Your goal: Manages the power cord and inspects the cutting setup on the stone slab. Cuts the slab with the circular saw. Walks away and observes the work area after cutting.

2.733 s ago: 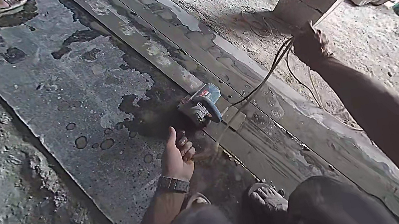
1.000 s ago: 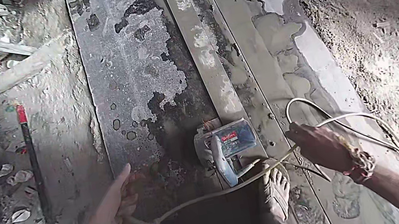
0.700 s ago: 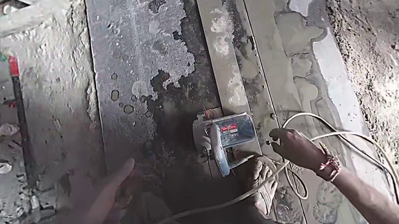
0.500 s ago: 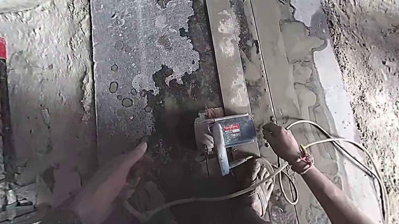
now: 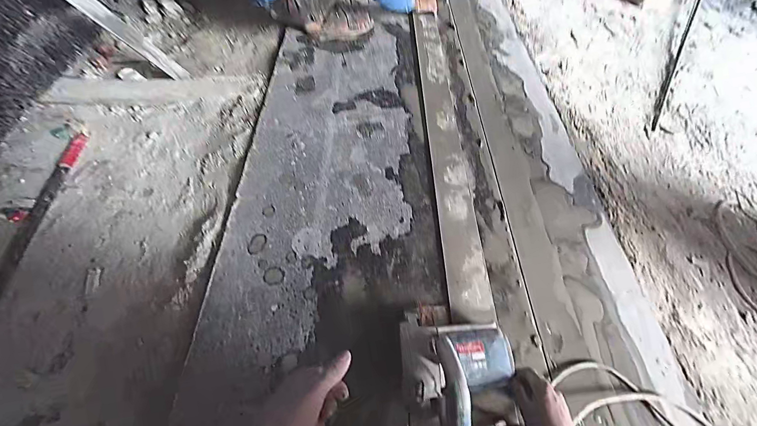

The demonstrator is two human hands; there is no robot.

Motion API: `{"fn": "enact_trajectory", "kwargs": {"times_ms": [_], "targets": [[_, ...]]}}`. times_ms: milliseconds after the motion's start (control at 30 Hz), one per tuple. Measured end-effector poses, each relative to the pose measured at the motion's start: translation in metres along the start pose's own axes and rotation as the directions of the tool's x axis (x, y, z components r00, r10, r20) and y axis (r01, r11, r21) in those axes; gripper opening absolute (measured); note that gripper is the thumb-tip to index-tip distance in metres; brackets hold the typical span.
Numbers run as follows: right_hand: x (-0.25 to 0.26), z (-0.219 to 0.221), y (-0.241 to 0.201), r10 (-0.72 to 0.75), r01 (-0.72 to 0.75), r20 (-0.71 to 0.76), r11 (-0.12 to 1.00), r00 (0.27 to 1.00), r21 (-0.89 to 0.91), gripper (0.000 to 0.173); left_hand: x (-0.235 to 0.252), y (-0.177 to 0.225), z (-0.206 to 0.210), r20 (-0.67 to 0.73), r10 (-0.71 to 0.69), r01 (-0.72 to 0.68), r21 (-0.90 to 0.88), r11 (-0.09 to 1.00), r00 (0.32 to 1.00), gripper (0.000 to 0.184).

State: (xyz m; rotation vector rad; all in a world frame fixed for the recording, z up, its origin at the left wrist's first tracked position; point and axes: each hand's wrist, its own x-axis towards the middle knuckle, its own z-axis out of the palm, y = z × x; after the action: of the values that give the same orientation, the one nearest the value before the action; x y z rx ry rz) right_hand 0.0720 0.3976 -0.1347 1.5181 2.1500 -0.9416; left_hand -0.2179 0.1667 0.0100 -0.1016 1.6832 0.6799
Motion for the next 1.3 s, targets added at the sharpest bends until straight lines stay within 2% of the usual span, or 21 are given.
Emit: {"fn": "enact_trajectory", "kwargs": {"times_ms": [233,467,567,700,1000,1200,1300], "targets": [[0.002,-0.004,-0.006,-0.014,0.016,0.052,0.999,0.999,-0.045,0.036,-0.011,-0.005,-0.008,-0.044,-0.001,-0.002,-0.073,0.997,0.999,0.047],[0.002,-0.003,-0.008,0.034,-0.033,0.036,0.999,0.999,-0.024,0.031,-0.009,-0.021,-0.007,-0.081,-0.065,0.059,-0.078,0.995,0.995,0.047],[0.006,-0.003,-0.010,0.040,-0.040,0.007,0.999,0.999,-0.031,0.030,-0.010,-0.019,-0.006,-0.066,-0.052,0.049,-0.041,0.998,0.996,0.048],[0.004,-0.003,-0.011,0.085,-0.083,0.048,0.995,0.995,-0.060,0.031,-0.021,-0.011,0.002,-0.083,-0.043,0.046,0.032,0.998,0.996,0.052],[0.008,0.000,-0.022,0.119,-0.119,-0.011,0.987,0.993,-0.105,0.025,-0.012,-0.016,0.001,-0.072,-0.084,0.079,-0.070,0.994,0.994,0.047],[0.008,0.002,-0.026,0.155,-0.155,-0.015,0.976,0.988,-0.154,0.027,-0.010,-0.011,0.005,-0.068,-0.088,0.085,-0.050,0.995,0.994,0.047],[0.000,0.007,-0.018,0.094,-0.098,-0.063,0.993,0.994,-0.063,0.027,-0.010,-0.008,0.007,-0.063,-0.085,0.084,-0.016,0.996,0.994,0.047]]}}
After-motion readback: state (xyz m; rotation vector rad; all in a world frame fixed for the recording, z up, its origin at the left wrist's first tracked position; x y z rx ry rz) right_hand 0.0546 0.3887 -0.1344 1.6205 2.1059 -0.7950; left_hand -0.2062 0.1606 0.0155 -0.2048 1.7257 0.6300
